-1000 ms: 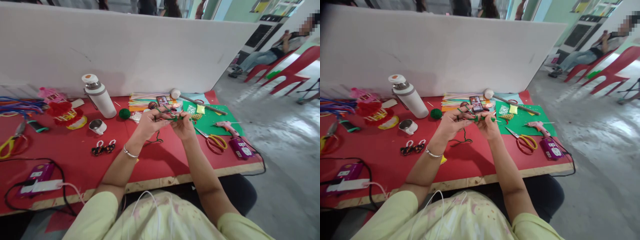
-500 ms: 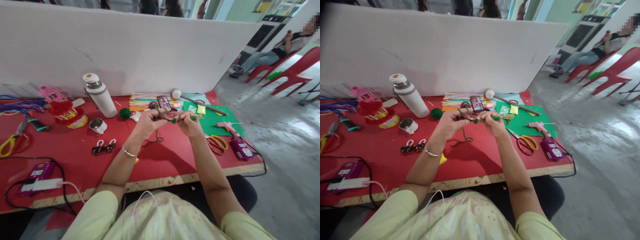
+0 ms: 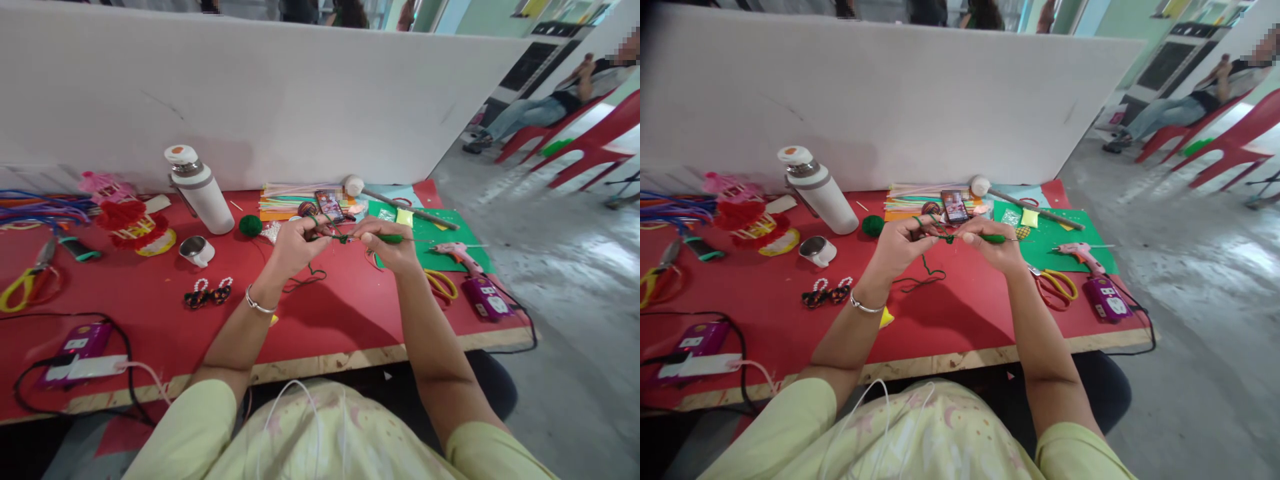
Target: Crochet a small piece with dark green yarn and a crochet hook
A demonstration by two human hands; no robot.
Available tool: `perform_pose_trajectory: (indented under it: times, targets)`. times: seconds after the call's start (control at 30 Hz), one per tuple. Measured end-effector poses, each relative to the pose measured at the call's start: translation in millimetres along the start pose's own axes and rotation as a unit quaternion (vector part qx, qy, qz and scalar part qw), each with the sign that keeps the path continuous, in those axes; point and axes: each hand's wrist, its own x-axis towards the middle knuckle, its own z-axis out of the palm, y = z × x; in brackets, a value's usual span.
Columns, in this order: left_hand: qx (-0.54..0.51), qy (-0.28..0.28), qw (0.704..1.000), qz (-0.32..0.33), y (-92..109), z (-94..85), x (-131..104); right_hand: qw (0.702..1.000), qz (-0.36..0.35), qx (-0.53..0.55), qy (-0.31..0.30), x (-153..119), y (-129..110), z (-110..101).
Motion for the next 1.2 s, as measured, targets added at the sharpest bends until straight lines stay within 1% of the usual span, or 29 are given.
perform_pose_trajectory:
  times: [0.07, 0.2, 0.37, 0.53, 0.7, 0.93, 1.0, 1.07, 1.13, 1.2]
  targets:
    - [0.011, 0.008, 1.0, 0.008, -1, 0.8, 0, 1.0, -0.019, -0.021, -0.002, 1, -6, 1]
    - [0.017, 0.018, 1.0, 0.01, -3, 1.7, 0, 0.998, -0.039, -0.043, 0.017, 0, -10, 3]
    - [0.022, 0.015, 1.0, 0.013, -2, 1.0, 1, 0.998, -0.047, -0.046, 0.003, 0, -10, 5]
    - [0.031, 0.024, 0.999, 0.017, -2, 2.0, 0, 0.997, -0.044, -0.067, -0.001, 0, -12, 4]
    - [0.051, 0.026, 0.998, 0.023, -3, 2.8, 1, 0.995, -0.056, -0.08, -0.011, -1, -11, 4]
    - [0.065, 0.04, 0.997, 0.026, -3, 5.4, -1, 0.985, -0.088, -0.145, -0.02, -3, -12, 7]
    - [0.038, 0.048, 0.998, 0.02, -3, 6.5, 0, 0.979, -0.099, -0.18, -0.016, -5, -13, 11]
    - [-0.022, 0.053, 0.998, 0.003, -4, 7.5, 1, 0.967, -0.121, -0.224, 0.0, -10, -11, 17]
    - [-0.113, 0.045, 0.992, -0.043, -4, 8.7, 3, 0.951, -0.148, -0.269, 0.03, -17, -7, 25]
    - [-0.215, 0.026, 0.97, -0.106, -3, 10.2, 4, 0.936, -0.168, -0.302, 0.068, -25, -2, 35]
